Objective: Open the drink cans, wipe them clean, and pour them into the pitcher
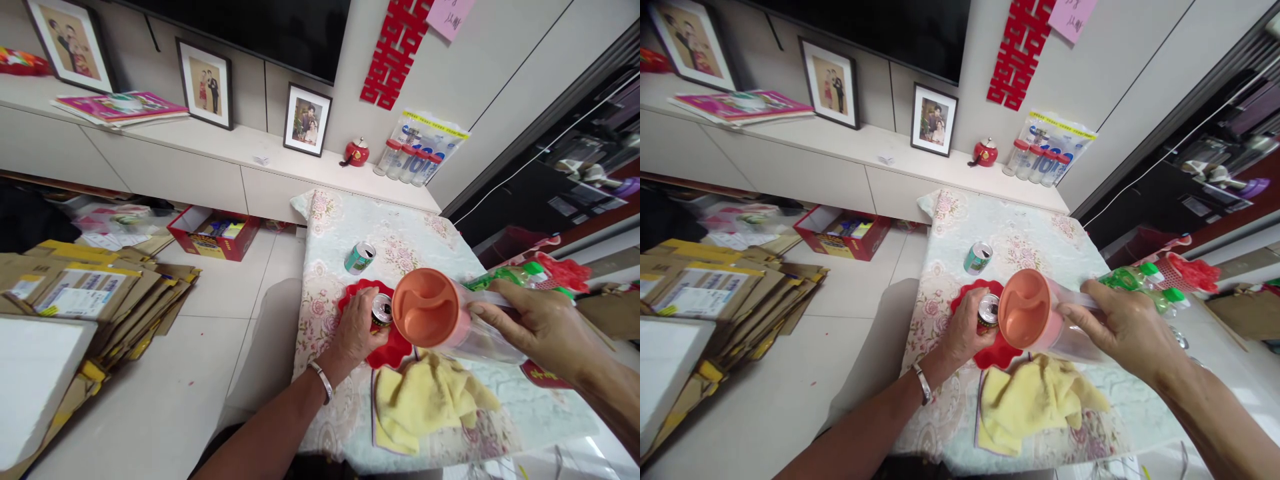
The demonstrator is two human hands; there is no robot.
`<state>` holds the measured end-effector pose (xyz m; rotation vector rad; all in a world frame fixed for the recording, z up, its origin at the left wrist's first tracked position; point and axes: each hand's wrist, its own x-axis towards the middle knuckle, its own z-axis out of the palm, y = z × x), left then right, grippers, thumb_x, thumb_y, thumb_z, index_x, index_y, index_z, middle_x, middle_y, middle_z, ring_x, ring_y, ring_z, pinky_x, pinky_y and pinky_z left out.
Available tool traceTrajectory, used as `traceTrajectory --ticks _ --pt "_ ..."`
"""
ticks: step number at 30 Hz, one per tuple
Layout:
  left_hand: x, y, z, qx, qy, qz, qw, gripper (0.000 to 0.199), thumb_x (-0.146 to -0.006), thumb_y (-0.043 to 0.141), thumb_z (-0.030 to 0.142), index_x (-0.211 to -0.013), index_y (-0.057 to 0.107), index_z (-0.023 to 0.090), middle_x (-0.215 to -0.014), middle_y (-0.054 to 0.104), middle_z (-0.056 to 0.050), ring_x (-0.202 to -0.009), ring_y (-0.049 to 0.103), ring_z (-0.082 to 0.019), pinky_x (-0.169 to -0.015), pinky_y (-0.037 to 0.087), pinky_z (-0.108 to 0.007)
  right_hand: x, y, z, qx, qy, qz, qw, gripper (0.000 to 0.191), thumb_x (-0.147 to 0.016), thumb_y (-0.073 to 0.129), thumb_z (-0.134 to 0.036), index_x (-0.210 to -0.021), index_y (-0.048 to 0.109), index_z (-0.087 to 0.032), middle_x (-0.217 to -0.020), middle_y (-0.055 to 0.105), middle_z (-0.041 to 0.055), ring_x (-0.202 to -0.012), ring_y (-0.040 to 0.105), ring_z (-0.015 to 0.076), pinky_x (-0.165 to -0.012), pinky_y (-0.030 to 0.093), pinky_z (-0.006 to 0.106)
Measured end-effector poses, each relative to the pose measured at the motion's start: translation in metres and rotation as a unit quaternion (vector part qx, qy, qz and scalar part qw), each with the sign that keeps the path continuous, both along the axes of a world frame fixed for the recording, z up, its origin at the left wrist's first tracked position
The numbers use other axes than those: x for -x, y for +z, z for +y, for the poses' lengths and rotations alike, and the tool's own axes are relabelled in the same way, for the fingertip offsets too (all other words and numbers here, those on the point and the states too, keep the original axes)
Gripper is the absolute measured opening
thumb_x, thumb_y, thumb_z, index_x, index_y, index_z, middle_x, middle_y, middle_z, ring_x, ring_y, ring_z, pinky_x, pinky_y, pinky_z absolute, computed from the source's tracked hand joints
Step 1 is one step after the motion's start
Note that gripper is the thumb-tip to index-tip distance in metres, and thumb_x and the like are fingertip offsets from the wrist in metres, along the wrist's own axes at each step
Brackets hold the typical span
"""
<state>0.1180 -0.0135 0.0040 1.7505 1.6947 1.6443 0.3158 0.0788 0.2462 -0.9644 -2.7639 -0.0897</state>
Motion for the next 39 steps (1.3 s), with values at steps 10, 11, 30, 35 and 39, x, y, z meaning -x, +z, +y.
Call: traceTrajectory --ticks 10,11,30,35,39 --pt "0.001 0.0 0.0 -0.001 0.001 0.006 1.0 0.094 -0.075 0.075 0.008 -0.153 0.026 0.024 -0.144 0.056 -0.018 -0.136 0.059 -0.039 -0.112 0.056 -0.058 -0.007 -0.004 0.003 -0.019 0.03 0.001 0.999 0.048 -0.1 0.052 -0.066 -0.077 0.058 -0.024 -0.049 0.05 -0.0058 -0.04 0.047 0.0132 -0.045 0.035 0.03" --pt "0.001 0.0 0.0 -0.002 0.001 0.006 1.0 0.093 -0.075 0.075 0.009 -0.153 0.026 0.024 -0.144 0.056 -0.018 -0.136 0.059 -0.039 -0.112 0.056 -0.058 -0.006 -0.004 0.003 -0.021 0.032 0.002 0.999 0.048 -0.1 0.052 -0.066 -0.077 0.058 -0.024 -0.049 0.049 -0.0059 -0.04 0.046 0.0131 -0.045 0.035 0.03" --pt "0.0 -0.002 0.001 -0.006 -0.002 -0.002 1.0 0.093 -0.075 0.077 0.01 -0.153 0.028 0.023 -0.144 0.057 -0.018 -0.137 0.059 -0.038 -0.112 0.056 -0.059 0.009 0.006 -0.002 -0.038 0.065 0.013 0.997 0.056 -0.1 0.047 -0.069 -0.069 0.058 -0.024 -0.042 0.047 -0.0064 -0.032 0.046 0.0139 -0.035 0.035 0.028" --pt "0.0 -0.003 0.001 0.003 -0.002 -0.003 1.0 0.094 -0.075 0.077 0.011 -0.154 0.028 0.025 -0.145 0.057 -0.017 -0.137 0.059 -0.037 -0.112 0.056 -0.059 0.002 0.001 0.002 -0.037 0.058 0.015 0.998 0.053 -0.1 0.048 -0.069 -0.071 0.057 -0.025 -0.044 0.047 -0.0073 -0.033 0.046 0.0132 -0.036 0.034 0.028" --pt "0.0 -0.003 0.001 -0.008 0.001 -0.002 1.0 0.094 -0.075 0.077 0.01 -0.154 0.029 0.024 -0.144 0.057 -0.017 -0.136 0.06 -0.038 -0.111 0.056 -0.06 0.0 -0.001 0.002 -0.033 0.053 0.015 0.998 0.053 -0.1 0.049 -0.069 -0.071 0.056 -0.025 -0.045 0.047 -0.0073 -0.033 0.045 0.0129 -0.037 0.034 0.028"
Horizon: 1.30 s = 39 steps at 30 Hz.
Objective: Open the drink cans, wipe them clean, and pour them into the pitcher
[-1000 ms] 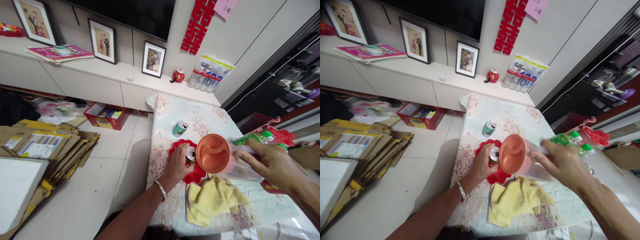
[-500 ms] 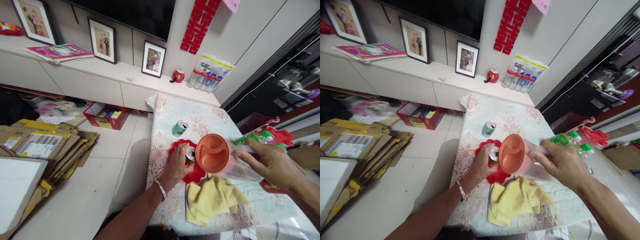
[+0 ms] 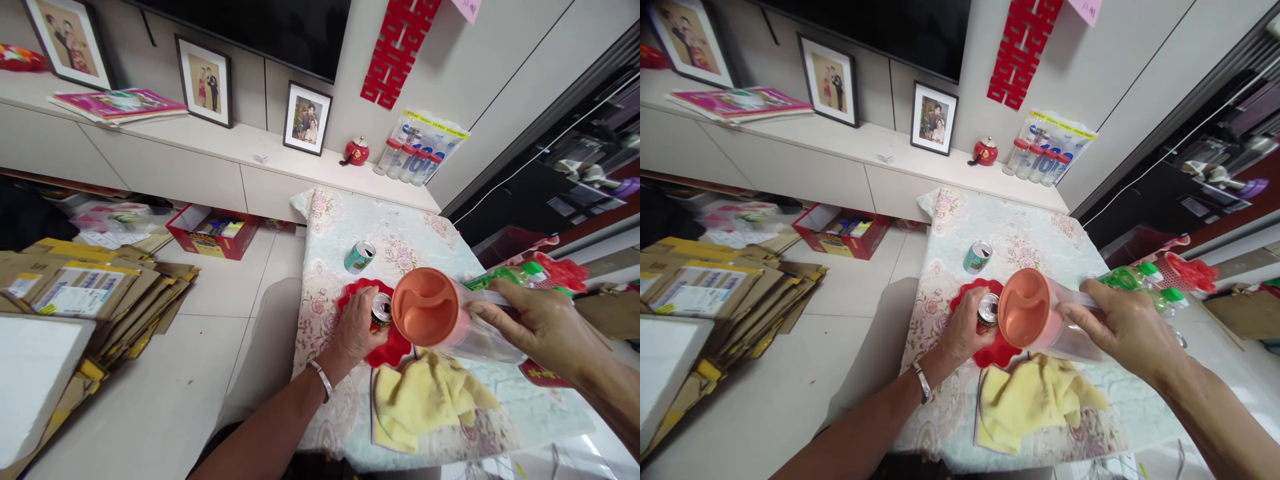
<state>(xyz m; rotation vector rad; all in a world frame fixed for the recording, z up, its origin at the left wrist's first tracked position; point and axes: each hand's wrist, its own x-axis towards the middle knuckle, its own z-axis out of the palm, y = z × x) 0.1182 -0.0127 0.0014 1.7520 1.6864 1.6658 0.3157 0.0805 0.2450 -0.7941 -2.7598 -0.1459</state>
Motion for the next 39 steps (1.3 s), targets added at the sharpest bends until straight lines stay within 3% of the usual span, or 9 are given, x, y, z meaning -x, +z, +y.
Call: traceTrajectory --ticks 13,23,39 --pt "0.0 0.001 0.0 -0.006 0.003 0.004 1.0 0.093 -0.074 0.077 0.01 -0.153 0.029 0.022 -0.143 0.058 -0.019 -0.134 0.061 -0.039 -0.11 0.057 -0.059 0.006 0.006 -0.002 0.009 -0.005 -0.002 1.0 0.058 -0.098 0.048 -0.073 -0.071 0.062 -0.023 -0.043 0.048 -0.0064 -0.032 0.047 0.0137 -0.036 0.035 0.028" --pt "0.0 0.001 0.0 0.009 0.002 0.007 1.0 0.092 -0.075 0.076 0.011 -0.153 0.028 0.023 -0.144 0.057 -0.018 -0.136 0.06 -0.037 -0.112 0.056 -0.058 -0.009 -0.005 0.005 0.001 -0.014 -0.011 1.0 0.05 -0.099 0.05 -0.069 -0.074 0.057 -0.026 -0.046 0.047 -0.0072 -0.036 0.046 0.0142 -0.041 0.033 0.028" --pt "0.0 0.002 0.0 0.007 -0.003 0.004 1.0 0.093 -0.074 0.076 0.009 -0.153 0.027 0.023 -0.145 0.057 -0.018 -0.138 0.059 -0.038 -0.113 0.055 -0.059 -0.008 -0.005 0.005 0.018 -0.027 -0.02 0.999 0.049 -0.098 0.052 -0.069 -0.076 0.058 -0.025 -0.047 0.048 -0.0072 -0.038 0.046 0.0142 -0.043 0.034 0.029"
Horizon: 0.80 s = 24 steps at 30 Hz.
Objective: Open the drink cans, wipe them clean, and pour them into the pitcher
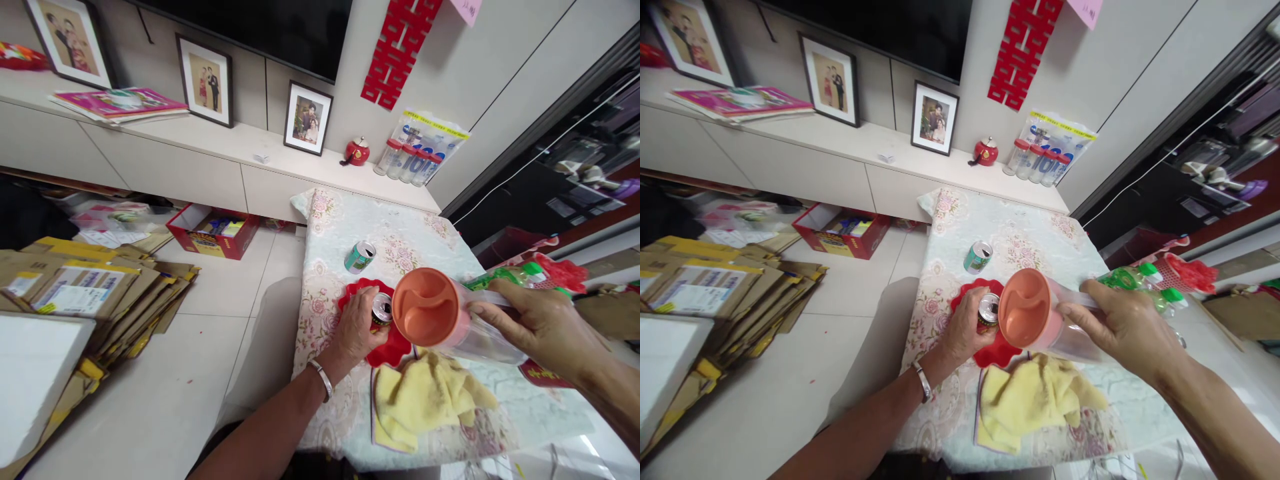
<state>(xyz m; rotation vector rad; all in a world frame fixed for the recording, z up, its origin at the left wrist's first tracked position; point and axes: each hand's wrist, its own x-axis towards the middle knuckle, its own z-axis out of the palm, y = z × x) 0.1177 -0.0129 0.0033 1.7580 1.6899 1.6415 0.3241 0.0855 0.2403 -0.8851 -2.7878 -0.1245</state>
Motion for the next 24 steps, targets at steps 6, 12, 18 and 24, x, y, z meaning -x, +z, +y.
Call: traceTrajectory --ticks 6,12,18,24 --pt "0.0004 0.0009 -0.0006 0.008 0.002 0.007 1.0 0.093 -0.075 0.076 0.01 -0.153 0.025 0.024 -0.145 0.056 -0.018 -0.137 0.059 -0.038 -0.112 0.056 -0.059 -0.0015 -0.0005 -0.0001 0.002 0.001 0.002 1.0 0.049 -0.099 0.051 -0.068 -0.076 0.057 -0.025 -0.048 0.049 -0.007 -0.038 0.047 0.0141 -0.043 0.034 0.028" --pt "0.0008 0.0027 -0.0019 0.015 -0.002 0.0 1.0 0.095 -0.075 0.076 0.009 -0.153 0.025 0.027 -0.146 0.056 -0.017 -0.137 0.059 -0.038 -0.113 0.055 -0.06 -0.0024 -0.0004 0.0008 0.008 -0.005 0.002 1.0 0.05 -0.098 0.051 -0.07 -0.076 0.058 -0.026 -0.048 0.05 -0.0062 -0.038 0.047 0.015 -0.043 0.034 0.029" --pt "0.0003 0.0012 -0.0008 0.011 -0.005 -0.01 1.0 0.095 -0.075 0.077 0.009 -0.153 0.027 0.026 -0.146 0.056 -0.016 -0.138 0.059 -0.037 -0.113 0.055 -0.06 0.0005 0.0008 -0.0005 0.006 -0.002 0.007 1.0 0.05 -0.098 0.052 -0.07 -0.073 0.055 -0.026 -0.046 0.047 -0.007 -0.037 0.046 0.0143 -0.042 0.033 0.029" --pt "0.0004 0.0019 -0.0013 0.01 -0.001 -0.006 1.0 0.094 -0.076 0.076 0.01 -0.153 0.027 0.027 -0.146 0.056 -0.016 -0.137 0.059 -0.037 -0.113 0.055 -0.059 -0.0009 0.0002 0.0001 -0.004 0.001 0.001 1.0 0.051 -0.098 0.05 -0.071 -0.075 0.055 -0.026 -0.048 0.047 -0.0071 -0.038 0.047 0.0142 -0.042 0.034 0.029"
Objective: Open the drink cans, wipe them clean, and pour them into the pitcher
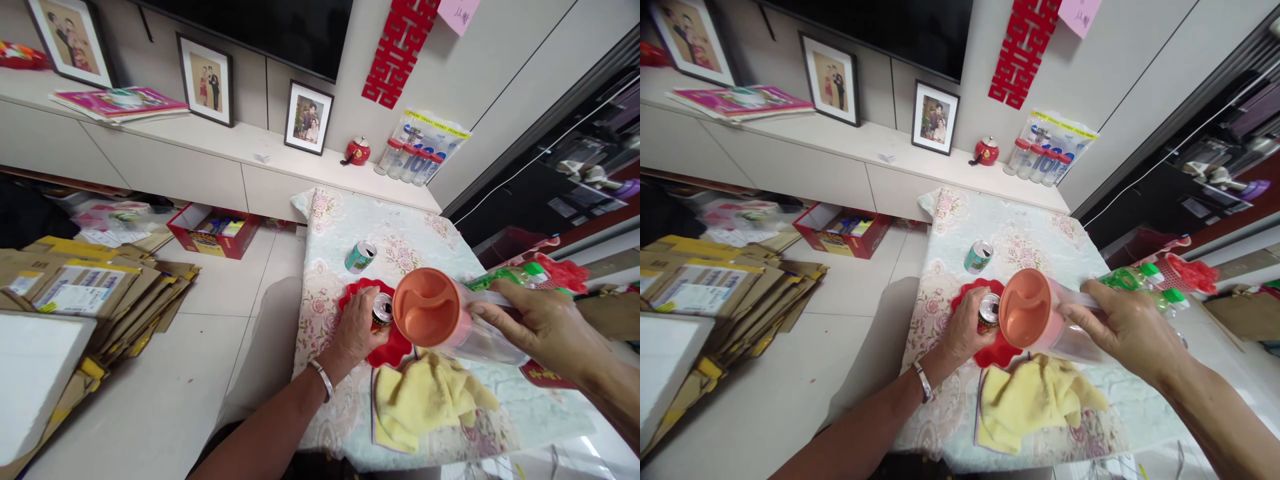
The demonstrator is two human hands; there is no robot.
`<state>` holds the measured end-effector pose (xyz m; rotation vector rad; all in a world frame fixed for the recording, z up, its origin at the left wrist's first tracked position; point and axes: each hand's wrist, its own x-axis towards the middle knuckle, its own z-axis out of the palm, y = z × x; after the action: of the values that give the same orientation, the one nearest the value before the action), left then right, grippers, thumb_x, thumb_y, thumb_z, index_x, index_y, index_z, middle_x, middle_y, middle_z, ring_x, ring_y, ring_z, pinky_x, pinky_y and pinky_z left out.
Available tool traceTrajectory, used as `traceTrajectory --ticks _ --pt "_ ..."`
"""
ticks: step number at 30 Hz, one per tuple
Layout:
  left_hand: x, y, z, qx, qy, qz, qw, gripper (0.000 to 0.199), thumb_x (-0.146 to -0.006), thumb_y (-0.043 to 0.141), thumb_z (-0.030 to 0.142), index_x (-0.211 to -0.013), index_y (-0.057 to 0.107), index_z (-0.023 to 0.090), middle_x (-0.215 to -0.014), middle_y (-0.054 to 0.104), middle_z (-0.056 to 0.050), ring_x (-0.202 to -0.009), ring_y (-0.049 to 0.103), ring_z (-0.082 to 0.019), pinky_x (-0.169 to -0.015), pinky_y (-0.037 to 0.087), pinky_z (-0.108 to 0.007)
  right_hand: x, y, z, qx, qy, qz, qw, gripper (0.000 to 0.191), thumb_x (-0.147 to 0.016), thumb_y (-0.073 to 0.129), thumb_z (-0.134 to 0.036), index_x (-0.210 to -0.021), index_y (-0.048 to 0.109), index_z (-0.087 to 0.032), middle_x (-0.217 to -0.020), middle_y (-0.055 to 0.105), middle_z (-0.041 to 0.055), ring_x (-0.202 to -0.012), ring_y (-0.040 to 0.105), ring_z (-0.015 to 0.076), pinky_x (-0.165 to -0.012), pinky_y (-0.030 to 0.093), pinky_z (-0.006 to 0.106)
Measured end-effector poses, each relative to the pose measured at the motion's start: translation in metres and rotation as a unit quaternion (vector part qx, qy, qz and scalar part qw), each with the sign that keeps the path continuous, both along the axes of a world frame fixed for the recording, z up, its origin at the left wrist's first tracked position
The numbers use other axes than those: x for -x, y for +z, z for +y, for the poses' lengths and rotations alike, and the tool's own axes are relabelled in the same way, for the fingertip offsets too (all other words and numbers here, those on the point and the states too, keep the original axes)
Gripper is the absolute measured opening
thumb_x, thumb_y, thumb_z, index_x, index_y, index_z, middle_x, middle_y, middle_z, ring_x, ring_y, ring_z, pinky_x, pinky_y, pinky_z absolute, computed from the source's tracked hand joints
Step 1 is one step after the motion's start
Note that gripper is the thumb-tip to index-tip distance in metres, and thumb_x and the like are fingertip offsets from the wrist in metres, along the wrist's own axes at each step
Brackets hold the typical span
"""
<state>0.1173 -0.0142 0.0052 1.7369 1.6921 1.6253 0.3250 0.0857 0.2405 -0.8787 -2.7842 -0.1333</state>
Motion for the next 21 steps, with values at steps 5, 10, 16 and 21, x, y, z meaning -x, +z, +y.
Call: traceTrajectory --ticks 5,10,16,21 --pt "0.0003 0.0011 -0.0014 -0.007 -0.002 0.003 1.0 0.091 -0.078 0.076 0.011 -0.153 0.026 0.025 -0.145 0.056 -0.017 -0.138 0.058 -0.037 -0.113 0.055 -0.059 0.0012 0.0024 -0.0019 0.005 -0.009 -0.004 1.0 0.053 -0.097 0.049 -0.074 -0.075 0.057 -0.026 -0.047 0.046 -0.007 -0.038 0.047 0.0145 -0.043 0.035 0.028" --pt "0.0005 0.0025 -0.0021 0.001 -0.002 -0.001 1.0 0.092 -0.077 0.077 0.012 -0.153 0.026 0.026 -0.144 0.056 -0.017 -0.137 0.059 -0.037 -0.113 0.055 -0.06 0.0024 0.0023 -0.0012 0.015 -0.022 -0.006 1.0 0.056 -0.095 0.048 -0.077 -0.073 0.055 -0.026 -0.046 0.046 -0.0061 -0.038 0.045 0.0151 -0.043 0.034 0.029" --pt "0.0004 0.0035 -0.0022 -0.002 -0.001 -0.005 1.0 0.092 -0.075 0.076 0.009 -0.152 0.03 0.024 -0.145 0.057 -0.017 -0.137 0.059 -0.038 -0.112 0.055 -0.06 -0.0011 -0.0013 0.0011 0.015 -0.024 -0.017 0.999 0.053 -0.097 0.047 -0.074 -0.076 0.056 -0.026 -0.047 0.047 -0.0066 -0.039 0.046 0.0157 -0.044 0.034 0.03" --pt "0.0001 0.0036 -0.0015 -0.007 -0.004 -0.015 1.0 0.089 -0.074 0.075 0.007 -0.151 0.033 0.023 -0.144 0.058 -0.017 -0.136 0.059 -0.036 -0.112 0.056 -0.058 -0.0025 -0.0023 0.0012 0.01 -0.013 -0.018 1.0 0.048 -0.099 0.049 -0.07 -0.082 0.059 -0.026 -0.051 0.051 -0.0066 -0.041 0.05 0.0156 -0.046 0.036 0.03"
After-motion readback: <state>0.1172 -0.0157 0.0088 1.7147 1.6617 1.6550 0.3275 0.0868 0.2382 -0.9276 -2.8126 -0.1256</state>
